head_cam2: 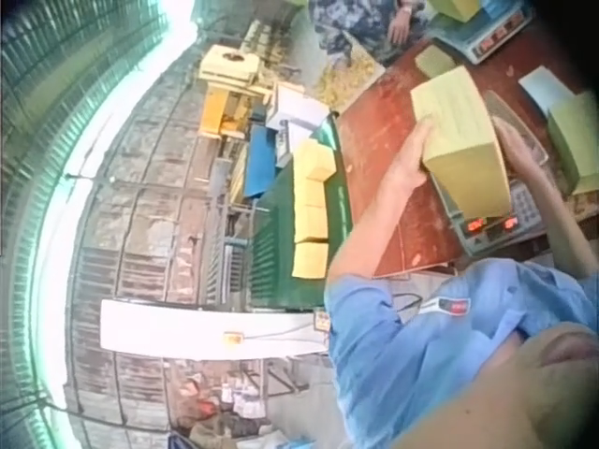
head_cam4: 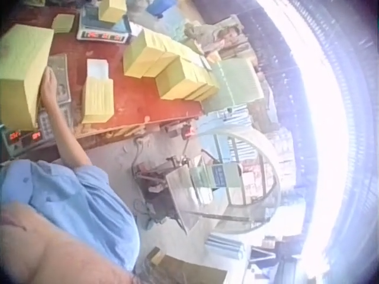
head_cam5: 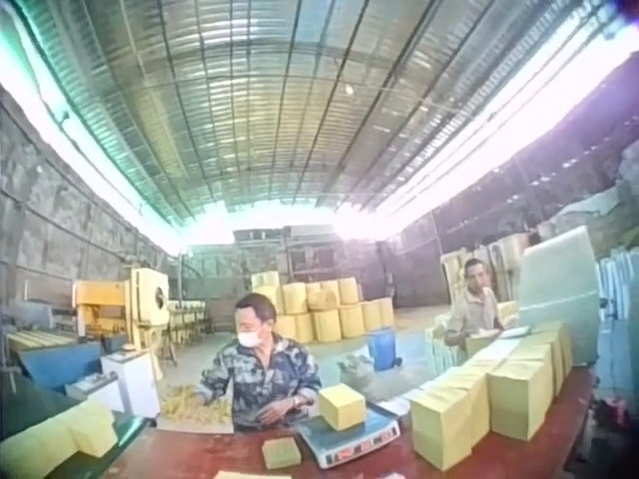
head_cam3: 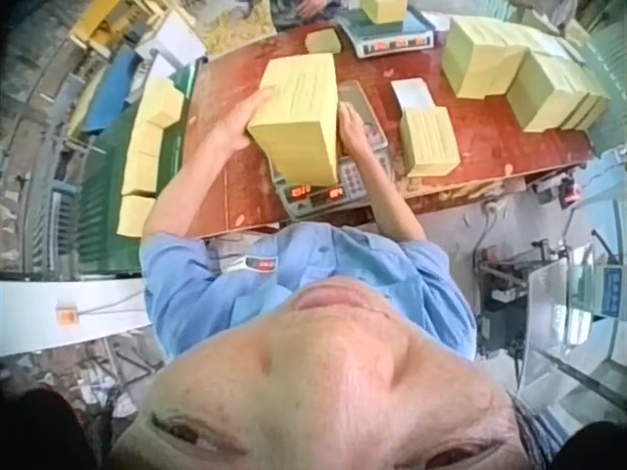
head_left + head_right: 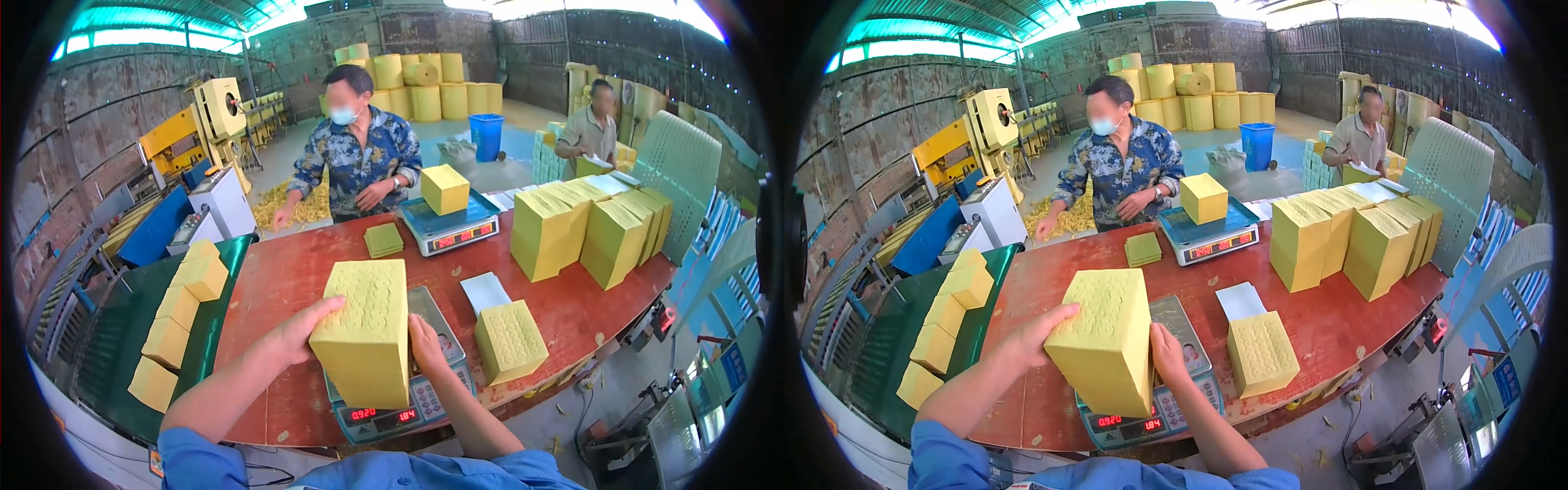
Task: Sort and weigh stacks of yellow textured paper at a workstation.
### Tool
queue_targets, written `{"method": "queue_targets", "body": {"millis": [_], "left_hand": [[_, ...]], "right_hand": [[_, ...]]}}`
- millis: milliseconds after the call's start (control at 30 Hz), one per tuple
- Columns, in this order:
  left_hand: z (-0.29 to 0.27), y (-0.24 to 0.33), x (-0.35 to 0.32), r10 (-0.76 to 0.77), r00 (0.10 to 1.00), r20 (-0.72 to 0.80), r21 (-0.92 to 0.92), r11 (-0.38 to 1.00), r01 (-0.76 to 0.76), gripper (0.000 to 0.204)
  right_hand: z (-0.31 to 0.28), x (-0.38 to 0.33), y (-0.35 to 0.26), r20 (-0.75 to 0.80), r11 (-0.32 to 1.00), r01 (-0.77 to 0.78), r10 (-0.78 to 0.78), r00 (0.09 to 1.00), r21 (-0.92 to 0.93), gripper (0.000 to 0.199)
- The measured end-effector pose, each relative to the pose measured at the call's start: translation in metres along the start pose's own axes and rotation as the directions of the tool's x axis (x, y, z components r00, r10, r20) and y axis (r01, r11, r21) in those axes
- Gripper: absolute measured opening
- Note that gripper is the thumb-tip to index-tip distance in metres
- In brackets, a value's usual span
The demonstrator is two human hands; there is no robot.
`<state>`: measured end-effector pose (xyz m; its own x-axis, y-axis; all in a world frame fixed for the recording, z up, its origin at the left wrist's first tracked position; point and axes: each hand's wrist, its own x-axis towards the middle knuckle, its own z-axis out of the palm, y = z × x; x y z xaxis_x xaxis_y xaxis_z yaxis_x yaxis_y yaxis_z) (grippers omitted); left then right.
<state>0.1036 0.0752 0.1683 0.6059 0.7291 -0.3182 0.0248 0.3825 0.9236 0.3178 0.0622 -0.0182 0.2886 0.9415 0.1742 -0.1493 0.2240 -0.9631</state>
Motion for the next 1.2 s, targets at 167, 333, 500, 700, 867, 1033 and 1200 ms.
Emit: {"method": "queue_targets", "body": {"millis": [167, 333, 500, 700, 867, 1033, 1200], "left_hand": [[-0.014, -0.001, -0.006, -0.073, 0.993, 0.091, 0.052, 0.996, 0.069, 0.057], [-0.016, 0.0, 0.009, -0.118, 0.991, 0.055, 0.042, 0.992, 0.116, 0.058], [-0.042, -0.015, 0.012, -0.027, 0.999, 0.029, 0.075, 0.997, 0.024, 0.056], [-0.011, -0.031, -0.017, 0.01, 0.998, 0.055, 0.026, 1.0, -0.011, 0.059], [0.017, -0.041, -0.055, 0.093, 0.995, -0.038, -0.051, 0.994, -0.095, 0.059], [0.079, -0.021, -0.043, 0.373, 0.927, -0.029, -0.053, 0.926, -0.374, 0.054], [0.16, -0.005, 0.021, 0.431, 0.9, -0.068, -0.075, 0.897, -0.435, 0.051]], "right_hand": [[-0.024, -0.083, -0.013, -0.092, 0.967, 0.112, -0.136, 0.986, -0.229, 0.029], [-0.044, -0.169, -0.024, 0.088, 0.892, -0.402, 0.392, 0.916, 0.208, 0.03], [-0.024, -0.144, 0.006, 0.318, 0.583, -0.559, 0.468, 0.824, 0.59, 0.035], [-0.024, -0.137, 0.011, 0.389, 0.563, -0.582, 0.434, 0.813, 0.587, 0.048], [-0.041, -0.158, -0.049, 0.37, 0.718, -0.513, 0.368, 0.853, 0.471, 0.056], [-0.099, -0.129, -0.095, 0.243, 0.849, -0.359, 0.282, 0.928, 0.387, 0.055], [-0.197, -0.103, -0.151, -0.055, 0.905, -0.114, 0.149, 0.987, 0.409, 0.058]]}}
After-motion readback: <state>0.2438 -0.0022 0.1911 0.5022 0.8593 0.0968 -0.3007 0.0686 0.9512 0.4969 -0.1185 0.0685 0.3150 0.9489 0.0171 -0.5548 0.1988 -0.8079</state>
